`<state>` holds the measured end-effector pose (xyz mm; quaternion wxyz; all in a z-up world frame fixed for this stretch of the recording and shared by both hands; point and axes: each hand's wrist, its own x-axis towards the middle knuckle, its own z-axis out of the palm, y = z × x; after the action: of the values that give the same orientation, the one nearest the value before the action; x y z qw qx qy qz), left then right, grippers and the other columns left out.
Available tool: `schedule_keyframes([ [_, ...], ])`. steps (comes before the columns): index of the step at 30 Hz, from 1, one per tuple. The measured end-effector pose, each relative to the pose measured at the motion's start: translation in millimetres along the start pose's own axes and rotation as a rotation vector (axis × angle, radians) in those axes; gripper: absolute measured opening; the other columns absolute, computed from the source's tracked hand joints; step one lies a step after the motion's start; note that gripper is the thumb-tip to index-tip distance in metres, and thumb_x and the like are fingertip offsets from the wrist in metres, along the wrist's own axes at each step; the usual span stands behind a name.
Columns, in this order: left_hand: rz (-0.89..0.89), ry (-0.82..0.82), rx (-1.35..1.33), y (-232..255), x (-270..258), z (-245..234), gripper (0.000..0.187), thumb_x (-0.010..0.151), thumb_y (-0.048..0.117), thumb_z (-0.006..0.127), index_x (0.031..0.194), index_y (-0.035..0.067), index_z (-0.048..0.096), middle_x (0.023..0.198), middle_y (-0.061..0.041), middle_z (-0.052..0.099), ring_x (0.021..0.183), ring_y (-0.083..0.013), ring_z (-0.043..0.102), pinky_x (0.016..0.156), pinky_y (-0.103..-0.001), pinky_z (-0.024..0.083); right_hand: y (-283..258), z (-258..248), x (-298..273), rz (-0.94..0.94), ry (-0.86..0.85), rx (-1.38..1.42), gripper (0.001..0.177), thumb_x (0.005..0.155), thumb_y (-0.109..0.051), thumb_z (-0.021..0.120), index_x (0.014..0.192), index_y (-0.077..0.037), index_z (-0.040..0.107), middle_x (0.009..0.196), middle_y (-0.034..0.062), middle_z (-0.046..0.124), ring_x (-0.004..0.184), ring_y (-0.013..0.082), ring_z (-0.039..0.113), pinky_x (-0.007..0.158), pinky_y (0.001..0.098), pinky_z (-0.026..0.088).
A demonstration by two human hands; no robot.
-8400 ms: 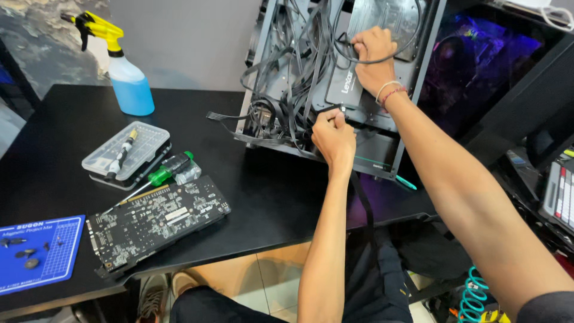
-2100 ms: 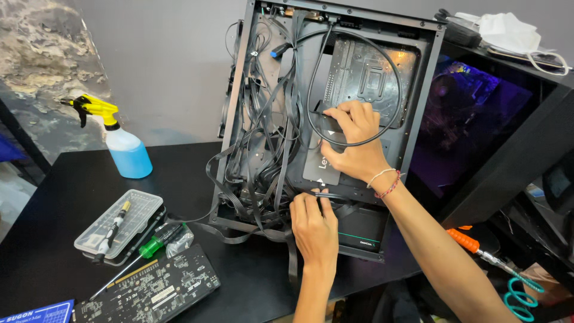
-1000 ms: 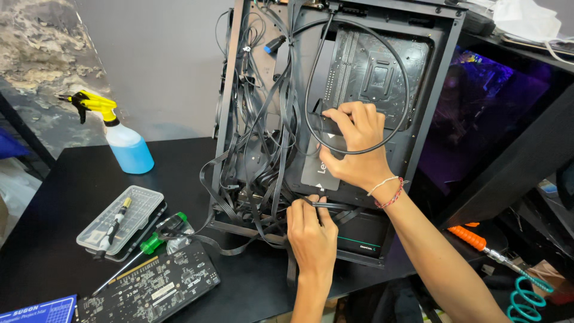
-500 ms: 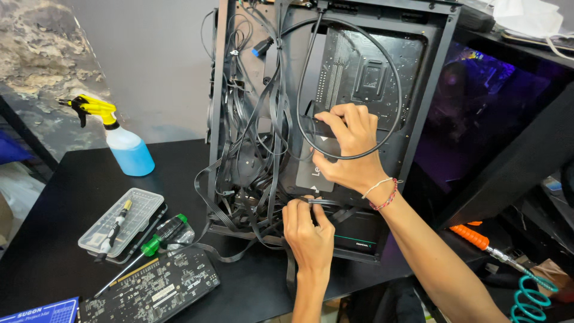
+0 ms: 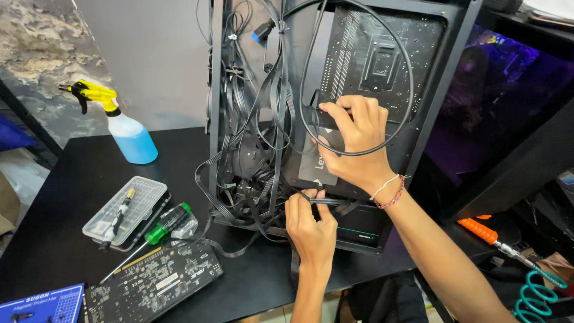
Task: The person organizes and bundles a large cluster of black cables inside an open computer case using zip ties. They gather the wires, wrap a tie around them, and pull it tight to secure the bundle.
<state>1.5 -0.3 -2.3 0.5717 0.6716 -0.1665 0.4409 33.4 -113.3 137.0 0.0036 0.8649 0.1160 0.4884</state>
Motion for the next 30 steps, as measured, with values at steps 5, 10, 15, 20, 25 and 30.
schedule_keyframes([
  [5,-0.175,-0.090,-0.018,2,0,-2,0.009,0.107,0.010,0.072,0.104,0.003,0.066,0.100,-0.010,0.069,0.093,-0.0342,0.069,0.085,-0.046,0.056,2,5,3,0.013,0.024,-0.005,0.044,0.089,-0.031,0.080,0.131,-0.015,0.075,0.123,0.0064,0.061,0.112,0.0324,0.055,0.091,0.0476,0.037],
  [10,-0.270,-0.144,0.045,-1,-12,5,0.011,0.111,0.015,0.065,0.111,0.004,0.064,0.105,-0.010,0.071,0.095,-0.0353,0.069,0.083,-0.047,0.055,-3,8,6,0.051,0.057,0.008,0.042,0.085,-0.020,0.081,0.125,-0.014,0.076,0.119,0.0050,0.061,0.109,0.0315,0.054,0.091,0.0470,0.037],
  [15,-0.167,-0.088,0.015,-6,-12,16,0.016,0.113,0.012,0.061,0.122,0.000,0.066,0.102,-0.015,0.067,0.093,-0.0387,0.067,0.085,-0.048,0.055,6,13,10,0.065,0.048,0.018,0.039,0.087,-0.020,0.082,0.125,-0.015,0.076,0.119,0.0045,0.060,0.108,0.0315,0.053,0.091,0.0470,0.037],
  [20,-0.232,-0.124,0.108,-8,-4,30,0.011,0.111,0.014,0.065,0.116,0.005,0.066,0.099,-0.011,0.068,0.091,-0.0381,0.068,0.075,-0.050,0.055,23,22,18,0.076,0.044,0.037,0.039,0.085,-0.024,0.085,0.122,-0.016,0.077,0.116,0.0040,0.061,0.106,0.0316,0.054,0.089,0.0472,0.037],
  [25,-0.164,-0.071,0.227,-6,0,44,0.011,0.110,0.015,0.065,0.116,0.006,0.068,0.095,-0.009,0.065,0.086,-0.0365,0.068,0.069,-0.048,0.055,29,30,22,0.073,0.083,0.005,0.037,0.087,-0.029,0.084,0.121,-0.014,0.077,0.113,0.0051,0.060,0.103,0.0316,0.054,0.087,0.0470,0.038],
  [30,-0.135,-0.039,0.325,-5,3,53,0.007,0.108,0.013,0.067,0.109,0.006,0.065,0.098,-0.006,0.066,0.085,-0.0354,0.068,0.064,-0.047,0.054,34,32,24,0.077,0.076,0.003,0.037,0.087,-0.028,0.081,0.121,-0.015,0.074,0.116,0.0054,0.060,0.103,0.0323,0.054,0.085,0.0471,0.037],
])
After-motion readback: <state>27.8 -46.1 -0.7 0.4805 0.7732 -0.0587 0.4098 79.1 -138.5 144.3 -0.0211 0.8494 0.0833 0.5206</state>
